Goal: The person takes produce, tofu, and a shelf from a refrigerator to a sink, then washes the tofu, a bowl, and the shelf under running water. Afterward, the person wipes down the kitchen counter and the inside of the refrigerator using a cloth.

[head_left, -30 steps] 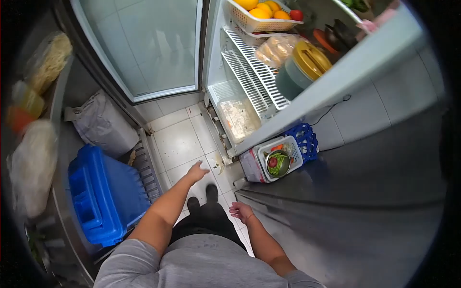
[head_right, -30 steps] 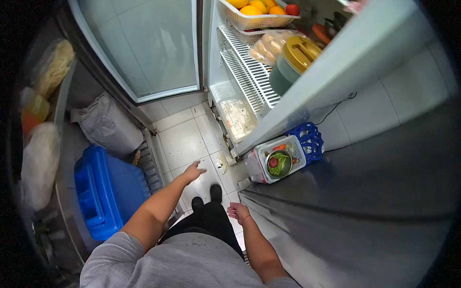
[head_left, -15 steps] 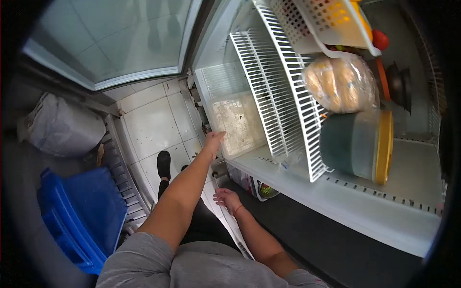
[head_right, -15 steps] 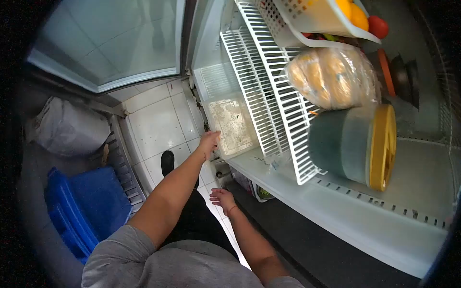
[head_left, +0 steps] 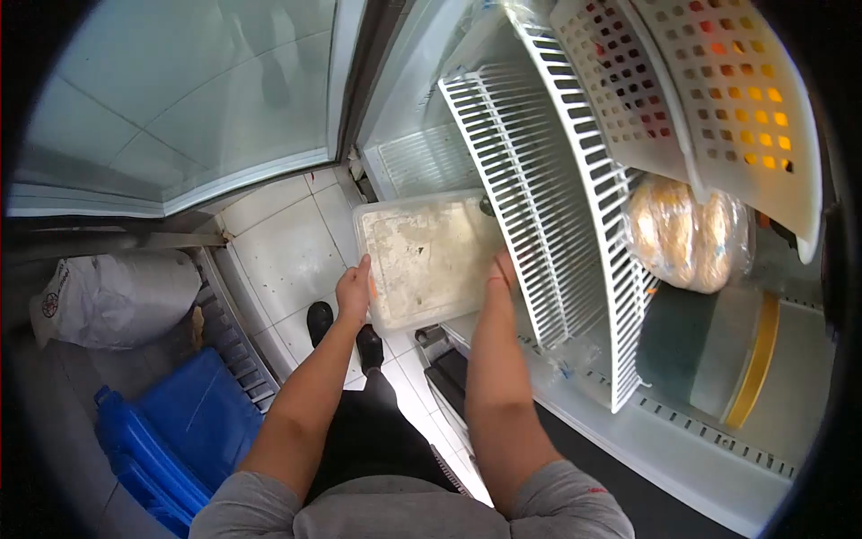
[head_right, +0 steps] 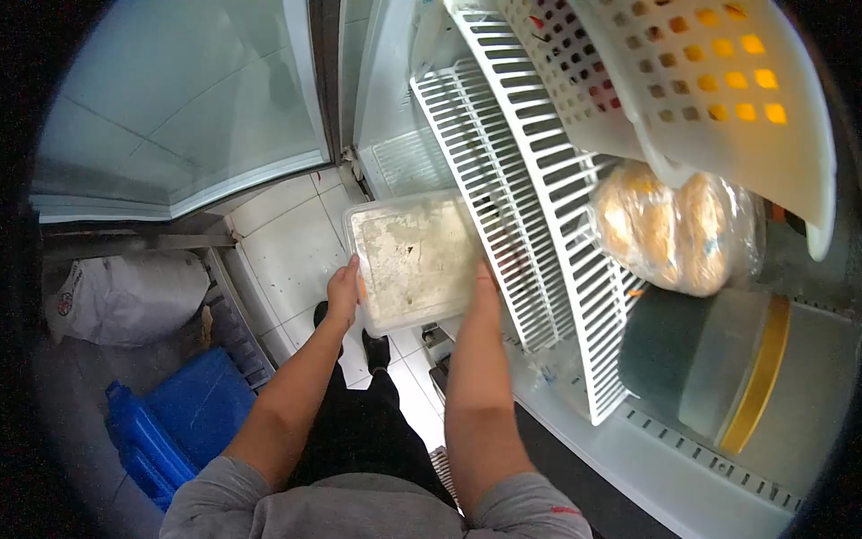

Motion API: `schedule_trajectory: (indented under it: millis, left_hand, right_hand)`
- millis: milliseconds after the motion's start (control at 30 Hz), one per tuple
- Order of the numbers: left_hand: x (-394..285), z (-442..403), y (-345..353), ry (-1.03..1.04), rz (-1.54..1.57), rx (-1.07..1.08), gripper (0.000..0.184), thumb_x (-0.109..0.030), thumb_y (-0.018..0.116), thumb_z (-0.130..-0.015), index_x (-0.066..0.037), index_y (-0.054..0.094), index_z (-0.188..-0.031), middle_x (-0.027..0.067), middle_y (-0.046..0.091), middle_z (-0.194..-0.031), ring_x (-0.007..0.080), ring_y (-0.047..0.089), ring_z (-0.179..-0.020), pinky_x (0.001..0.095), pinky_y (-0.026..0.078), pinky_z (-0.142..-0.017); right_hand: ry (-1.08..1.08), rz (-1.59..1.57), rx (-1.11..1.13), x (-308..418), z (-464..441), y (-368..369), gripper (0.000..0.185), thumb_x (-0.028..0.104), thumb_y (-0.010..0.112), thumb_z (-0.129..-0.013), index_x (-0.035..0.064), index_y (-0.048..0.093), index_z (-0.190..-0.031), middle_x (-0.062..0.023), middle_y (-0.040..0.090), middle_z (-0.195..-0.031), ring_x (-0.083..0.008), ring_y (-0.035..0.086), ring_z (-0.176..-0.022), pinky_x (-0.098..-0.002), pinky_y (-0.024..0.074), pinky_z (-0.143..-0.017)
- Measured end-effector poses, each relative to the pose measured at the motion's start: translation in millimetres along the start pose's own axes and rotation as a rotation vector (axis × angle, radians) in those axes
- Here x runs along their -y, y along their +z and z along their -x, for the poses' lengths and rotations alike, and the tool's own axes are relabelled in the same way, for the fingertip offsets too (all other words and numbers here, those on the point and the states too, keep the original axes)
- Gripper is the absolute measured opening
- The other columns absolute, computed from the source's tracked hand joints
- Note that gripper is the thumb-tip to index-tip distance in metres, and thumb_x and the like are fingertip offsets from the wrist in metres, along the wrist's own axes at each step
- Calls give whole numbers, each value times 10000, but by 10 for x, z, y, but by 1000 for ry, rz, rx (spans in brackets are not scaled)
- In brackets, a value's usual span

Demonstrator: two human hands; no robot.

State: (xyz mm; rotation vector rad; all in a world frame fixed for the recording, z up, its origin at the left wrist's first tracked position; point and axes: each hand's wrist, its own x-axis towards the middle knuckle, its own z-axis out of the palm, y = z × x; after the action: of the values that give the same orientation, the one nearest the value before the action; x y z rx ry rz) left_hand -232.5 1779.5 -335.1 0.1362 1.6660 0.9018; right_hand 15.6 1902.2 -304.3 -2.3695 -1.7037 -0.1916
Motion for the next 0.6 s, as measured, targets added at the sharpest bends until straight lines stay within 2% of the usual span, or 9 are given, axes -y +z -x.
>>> schedule_trajectory:
  millis: [33, 133, 233, 333, 400, 433, 500, 533, 600]
  left_hand:
    - [-4, -25, -47, 62, 58, -69, 468, -467, 579, -859, -7, 627, -796, 63, 583, -699, 130, 535, -673, 271, 441, -647]
    - [5, -141, -245, 168, 134, -168, 480, -445, 567, -877, 24, 649, -823, 76, 622, -759, 137, 545, -699, 267, 438, -695]
    - [50, -259, -490, 108, 195, -154, 482, -435, 571, -878, 34, 647, -793, 62, 611, -724, 131, 530, -686, 265, 434, -689]
    - [172, -283, -813, 207, 162, -212, 468, -415, 578, -880, 32, 648, -761, 42, 595, -689, 119, 505, -658, 256, 427, -662]
    - [360, -161, -1088, 201, 218, -317, 454, -398, 584, -882, 27, 651, -736, 23, 576, -658, 112, 485, -626, 253, 419, -631]
    - [350, 43, -1190, 216, 250, -362, 451, -395, 585, -882, 16, 637, -706, 9, 549, -639, 108, 459, -604, 261, 404, -602]
    - [394, 529, -1455, 212, 266, -466, 457, -392, 581, -887, -14, 580, -630, -29, 452, -589, 95, 385, -564, 276, 345, -540]
    - [529, 729, -1640, 185, 201, -520, 455, -390, 577, -890, -33, 551, -608, -38, 409, -582, 89, 341, -559, 278, 307, -522]
    - [763, 1155, -1873, 208, 268, -618, 461, -393, 576, -887, -38, 539, -595, -31, 420, -584, 96, 345, -562, 288, 300, -521]
  right_hand:
    - [-19, 126, -35, -82, -91, 171, 419, 307, 568, -878, -56, 595, -1085, -196, 606, -1102, -333, 559, -1001, -362, 420, -883]
    - [43, 72, -36, -163, -292, 463, 422, 327, 518, -897, -39, 600, -1091, -197, 607, -1103, -345, 560, -1002, -371, 428, -878]
    - [121, -251, -46, -165, -230, 654, 433, 348, 468, -917, -22, 604, -1097, -197, 608, -1103, -358, 561, -1002, -379, 437, -874]
    - [177, -656, -49, -59, 64, 933, 450, 368, 418, -937, -4, 608, -1102, -197, 609, -1104, -370, 562, -1003, -388, 445, -870]
    - [474, -602, 613, -59, 181, 884, 469, 397, 508, -909, -47, 639, -983, -217, 631, -1000, -291, 580, -908, -349, 429, -809]
    - [461, -620, 621, 9, 310, 847, 469, 397, 508, -909, -47, 639, -983, -217, 631, -1000, -291, 580, -908, -349, 429, -809]
    - [232, -693, 655, 176, 671, 765, 468, 389, 506, -906, -60, 639, -907, -210, 640, -945, -278, 570, -828, -343, 426, -780]
    - [208, -713, 671, 227, 839, 765, 468, 389, 506, -906, -60, 639, -907, -210, 640, -945, -278, 570, -828, -343, 426, -780]
    - [93, -724, 706, 325, 1200, 757, 438, 359, 498, -907, -55, 636, -874, -202, 642, -914, -287, 561, -794, -355, 425, -771]
